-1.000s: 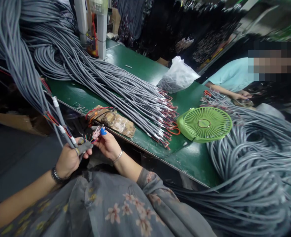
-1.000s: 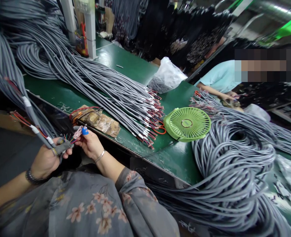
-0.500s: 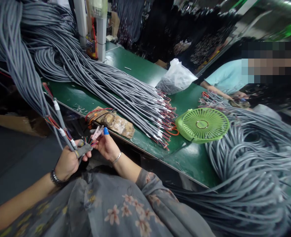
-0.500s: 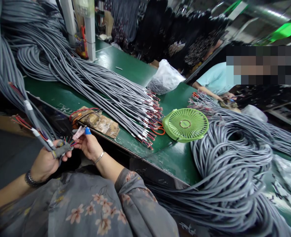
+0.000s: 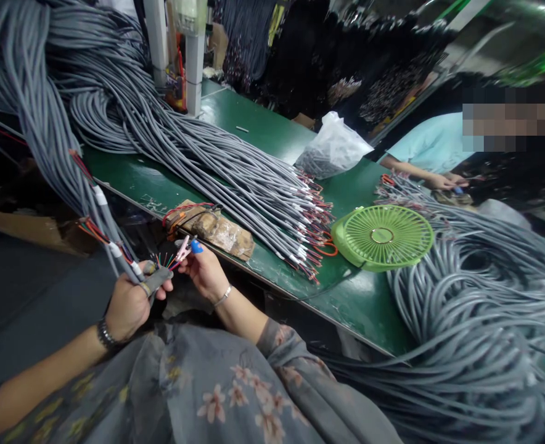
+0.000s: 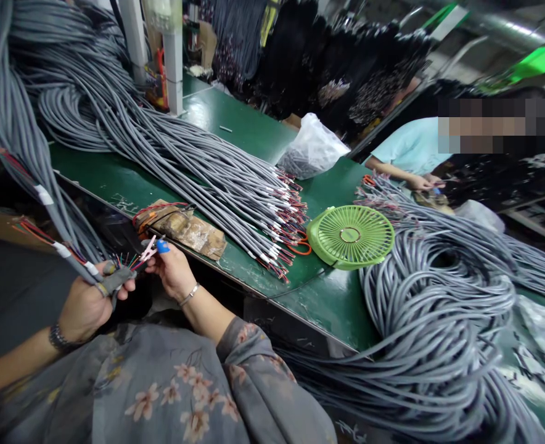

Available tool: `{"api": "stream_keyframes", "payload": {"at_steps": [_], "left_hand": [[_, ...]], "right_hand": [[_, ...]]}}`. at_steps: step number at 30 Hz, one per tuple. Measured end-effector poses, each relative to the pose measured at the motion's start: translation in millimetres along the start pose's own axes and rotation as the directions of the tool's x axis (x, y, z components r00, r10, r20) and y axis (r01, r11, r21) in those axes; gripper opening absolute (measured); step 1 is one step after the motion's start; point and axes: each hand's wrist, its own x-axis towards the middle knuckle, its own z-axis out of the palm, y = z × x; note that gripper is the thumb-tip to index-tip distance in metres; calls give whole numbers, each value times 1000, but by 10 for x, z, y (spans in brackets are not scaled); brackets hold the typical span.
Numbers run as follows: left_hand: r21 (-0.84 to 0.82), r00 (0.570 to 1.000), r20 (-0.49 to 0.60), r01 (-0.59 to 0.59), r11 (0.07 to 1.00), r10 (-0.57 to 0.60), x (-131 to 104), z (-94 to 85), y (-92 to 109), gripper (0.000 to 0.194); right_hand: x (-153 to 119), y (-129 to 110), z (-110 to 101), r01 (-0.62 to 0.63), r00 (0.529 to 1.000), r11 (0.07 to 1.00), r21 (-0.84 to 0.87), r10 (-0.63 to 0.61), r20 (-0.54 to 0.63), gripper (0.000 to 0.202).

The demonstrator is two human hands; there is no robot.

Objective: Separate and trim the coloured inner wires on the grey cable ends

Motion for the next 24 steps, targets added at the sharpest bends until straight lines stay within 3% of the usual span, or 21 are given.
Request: {"api": "stream_keyframes", "payload": {"at_steps": [6, 13, 24], "left_hand": [[-24, 999, -29, 34, 999, -35, -3, 51, 29, 25], [-6, 999, 6, 42, 999, -42, 28, 40, -18, 25], [4, 996, -50, 70, 998, -69, 12, 57, 18, 27]], "right_hand": [[59, 83, -113, 226, 960, 942, -247, -258, -107, 55], [115, 85, -33, 18, 998, 999, 40, -16, -61, 53], [60, 66, 36, 0, 995, 991, 134, 13, -97, 54]]}}
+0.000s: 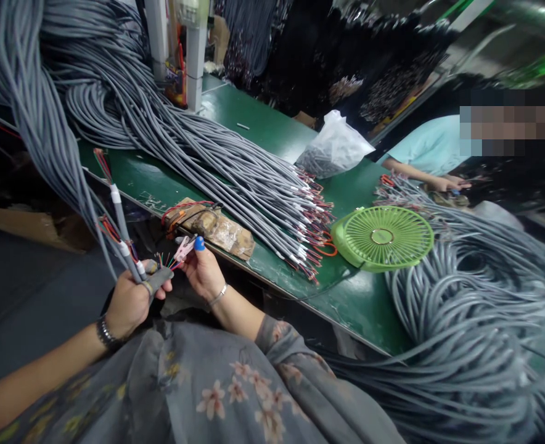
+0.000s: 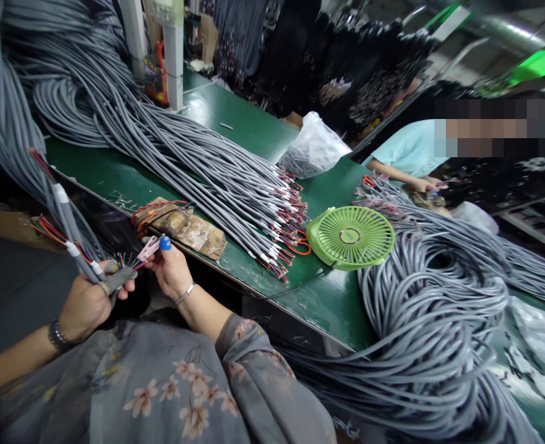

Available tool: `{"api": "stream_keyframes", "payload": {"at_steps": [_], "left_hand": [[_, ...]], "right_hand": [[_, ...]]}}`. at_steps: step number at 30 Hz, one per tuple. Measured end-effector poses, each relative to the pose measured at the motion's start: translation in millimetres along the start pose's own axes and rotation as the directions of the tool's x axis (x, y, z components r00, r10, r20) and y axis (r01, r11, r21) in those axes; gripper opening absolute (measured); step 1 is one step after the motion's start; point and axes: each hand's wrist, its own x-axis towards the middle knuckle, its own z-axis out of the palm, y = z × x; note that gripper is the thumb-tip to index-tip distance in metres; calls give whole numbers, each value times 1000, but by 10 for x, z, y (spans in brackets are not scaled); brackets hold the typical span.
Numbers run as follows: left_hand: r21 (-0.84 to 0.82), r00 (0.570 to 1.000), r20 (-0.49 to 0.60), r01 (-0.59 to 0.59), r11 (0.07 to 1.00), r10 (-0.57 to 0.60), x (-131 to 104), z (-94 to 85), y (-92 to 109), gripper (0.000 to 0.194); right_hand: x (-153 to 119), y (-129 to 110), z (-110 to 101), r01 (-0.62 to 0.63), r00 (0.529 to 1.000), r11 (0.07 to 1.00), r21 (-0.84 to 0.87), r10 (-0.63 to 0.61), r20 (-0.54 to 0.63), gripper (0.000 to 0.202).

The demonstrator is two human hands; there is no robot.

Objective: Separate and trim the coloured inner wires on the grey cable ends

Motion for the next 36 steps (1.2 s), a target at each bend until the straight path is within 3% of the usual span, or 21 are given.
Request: {"api": "stream_keyframes", "payload": {"at_steps": [4, 7, 9, 15, 20, 23, 29, 36], "left_hand": [[-6, 1000, -6, -13, 1000, 13, -35, -24, 8, 24], [14, 1000, -11, -13, 1000, 13, -60, -79, -24, 25], [45, 1000, 5, -22, 999, 21, -63, -122, -68, 27], [188, 989, 133, -87, 978, 62, 5, -223, -199, 37], [323, 959, 275, -30, 946, -63, 64, -252, -192, 29], [289, 964, 247, 21, 957, -96, 57, -234, -157, 25], [76, 991, 65, 112, 991, -117, 27, -171, -120, 31], [114, 984, 136, 97, 989, -112, 35, -207, -203, 29]], "right_hand": [[-42, -42, -65, -111, 992, 992, -52, 114, 59, 63], [-85, -82, -170, -206, 948, 964, -170, 240, 211, 67], [-121, -89, -225, -207, 916, 947, -246, 276, 290, 69], [-219, -23, -187, -9, 960, 935, -355, 107, 259, 63], [-236, -9, -153, 163, 953, 873, -459, -18, 304, 61], [-228, -43, -186, 196, 950, 856, -479, -44, 310, 60], [-229, 8, -260, 24, 956, 920, -392, 93, 276, 64], [-267, 118, -123, 137, 964, 918, -371, -37, 265, 61]]}}
